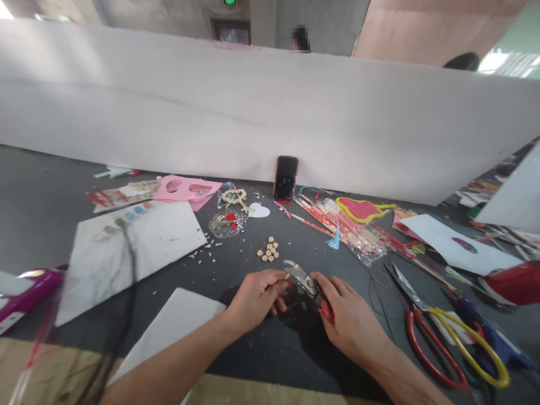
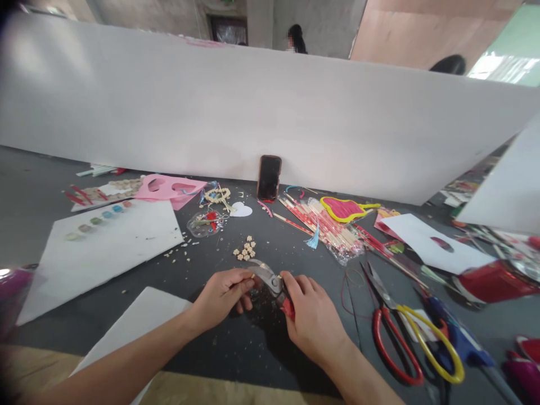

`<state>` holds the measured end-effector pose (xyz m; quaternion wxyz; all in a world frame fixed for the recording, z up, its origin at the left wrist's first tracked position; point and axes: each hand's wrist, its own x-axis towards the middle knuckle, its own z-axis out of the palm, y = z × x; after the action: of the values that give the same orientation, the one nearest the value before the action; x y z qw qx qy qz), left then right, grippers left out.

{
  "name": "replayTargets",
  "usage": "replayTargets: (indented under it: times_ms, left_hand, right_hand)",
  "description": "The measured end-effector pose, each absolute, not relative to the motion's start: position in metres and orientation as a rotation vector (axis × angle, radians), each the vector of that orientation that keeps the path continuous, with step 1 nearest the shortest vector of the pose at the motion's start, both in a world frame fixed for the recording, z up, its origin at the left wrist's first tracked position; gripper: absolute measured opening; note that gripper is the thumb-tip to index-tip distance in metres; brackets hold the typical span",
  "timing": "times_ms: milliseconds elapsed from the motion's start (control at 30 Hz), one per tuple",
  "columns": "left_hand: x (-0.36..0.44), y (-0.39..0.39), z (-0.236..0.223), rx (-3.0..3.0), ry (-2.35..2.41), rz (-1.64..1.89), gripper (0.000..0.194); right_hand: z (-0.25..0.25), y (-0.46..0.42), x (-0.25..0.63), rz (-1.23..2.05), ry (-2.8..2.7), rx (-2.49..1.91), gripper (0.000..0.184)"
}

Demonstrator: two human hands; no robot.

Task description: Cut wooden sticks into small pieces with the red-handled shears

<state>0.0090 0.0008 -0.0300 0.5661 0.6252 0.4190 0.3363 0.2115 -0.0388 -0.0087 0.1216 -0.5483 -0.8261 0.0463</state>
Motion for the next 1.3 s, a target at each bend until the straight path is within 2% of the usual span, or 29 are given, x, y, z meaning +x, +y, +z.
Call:
replayTargets:
  times_ms: [567, 900, 1300]
  left_hand:
    - [-0.001, 0.006, -0.035, 1.975, 0.992, 0.998, 0.027]
    - [0.006, 0.003, -0.029, 1.524, 0.939, 0.733, 0.027]
    - [0.010, 0.000, -0.025, 1.396, 0.929, 0.711, 0.029]
  right_hand:
    - [0.004, -0.044, 0.213, 0.423, -2.356, -1.570, 0.042]
    - [-0.007, -0.039, 0.211, 0.137, -2.411, -1.618, 0.052]
    - [-0.009, -0.041, 0.210, 0.202, -2.403, -1.659, 0.044]
